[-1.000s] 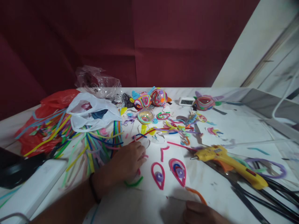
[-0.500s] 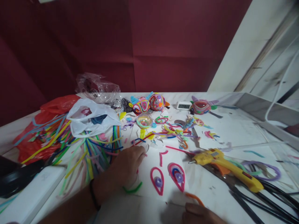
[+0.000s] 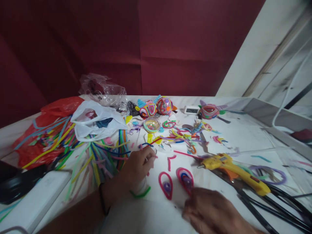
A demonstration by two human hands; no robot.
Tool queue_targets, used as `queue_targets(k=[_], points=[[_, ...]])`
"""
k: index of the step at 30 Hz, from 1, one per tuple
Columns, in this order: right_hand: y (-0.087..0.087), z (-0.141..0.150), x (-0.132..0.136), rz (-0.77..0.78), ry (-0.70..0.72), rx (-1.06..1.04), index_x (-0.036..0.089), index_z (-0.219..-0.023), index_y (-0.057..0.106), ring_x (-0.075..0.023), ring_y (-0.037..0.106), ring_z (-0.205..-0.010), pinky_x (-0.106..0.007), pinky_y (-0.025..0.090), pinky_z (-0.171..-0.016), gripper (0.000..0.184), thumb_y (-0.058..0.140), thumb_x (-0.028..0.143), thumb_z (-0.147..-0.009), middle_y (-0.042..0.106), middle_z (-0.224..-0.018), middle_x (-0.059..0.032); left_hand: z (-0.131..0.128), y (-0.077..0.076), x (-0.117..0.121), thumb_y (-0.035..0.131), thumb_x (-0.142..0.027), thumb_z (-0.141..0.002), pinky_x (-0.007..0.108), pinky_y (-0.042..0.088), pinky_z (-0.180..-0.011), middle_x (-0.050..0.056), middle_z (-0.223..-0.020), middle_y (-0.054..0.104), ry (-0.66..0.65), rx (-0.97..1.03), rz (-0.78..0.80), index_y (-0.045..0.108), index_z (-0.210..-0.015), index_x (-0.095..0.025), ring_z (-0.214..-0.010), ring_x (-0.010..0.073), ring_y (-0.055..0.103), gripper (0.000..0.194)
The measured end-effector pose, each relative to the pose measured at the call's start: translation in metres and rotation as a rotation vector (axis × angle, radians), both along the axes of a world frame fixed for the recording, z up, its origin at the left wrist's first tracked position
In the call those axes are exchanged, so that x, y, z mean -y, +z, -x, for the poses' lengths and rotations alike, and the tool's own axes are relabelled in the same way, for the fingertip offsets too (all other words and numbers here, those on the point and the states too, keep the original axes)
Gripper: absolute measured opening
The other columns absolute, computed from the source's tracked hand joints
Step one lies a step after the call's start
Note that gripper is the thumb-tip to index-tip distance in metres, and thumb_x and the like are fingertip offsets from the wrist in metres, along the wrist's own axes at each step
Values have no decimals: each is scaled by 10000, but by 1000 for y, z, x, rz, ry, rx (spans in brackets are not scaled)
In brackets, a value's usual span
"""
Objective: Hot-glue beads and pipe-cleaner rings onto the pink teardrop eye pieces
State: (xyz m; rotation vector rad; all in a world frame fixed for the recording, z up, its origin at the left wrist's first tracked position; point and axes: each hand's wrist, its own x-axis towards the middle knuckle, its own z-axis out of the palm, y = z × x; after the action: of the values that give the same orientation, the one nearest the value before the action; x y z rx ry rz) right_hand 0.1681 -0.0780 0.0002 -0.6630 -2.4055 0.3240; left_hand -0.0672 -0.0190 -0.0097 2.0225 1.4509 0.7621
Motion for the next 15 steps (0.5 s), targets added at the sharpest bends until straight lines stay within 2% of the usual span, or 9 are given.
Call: queue_targets(k=[3,9,15], points=[[14,8,-14,156,-151,-28,197,-726,544,-93,544,-508,-192,424,-483,267,421,247,-957,563,-592,20,-1,2,0,447,-231,-859,193,340,-493,-63,-609,591,-17,4,2,565,-810,-189,-471,76,504,134],[12,29,-43,157,-280,117,162,-913,617,-161,599,-680,-278,424,-611,184,450,239,-910,652,-778,-55,-6,6,6,476,-211,-838,206,349,-535,-65,-607,572,-42,-27,-38,578,-835,-202,-537,97,533,103],[14,47,-51,241,-312,129,160,-839,659,-155,573,-641,-272,371,-586,197,471,200,-880,663,-742,-54,-8,6,11,445,-225,-873,217,394,-590,-45,-655,596,-93,-91,-204,571,-850,-208,-599,113,565,129]])
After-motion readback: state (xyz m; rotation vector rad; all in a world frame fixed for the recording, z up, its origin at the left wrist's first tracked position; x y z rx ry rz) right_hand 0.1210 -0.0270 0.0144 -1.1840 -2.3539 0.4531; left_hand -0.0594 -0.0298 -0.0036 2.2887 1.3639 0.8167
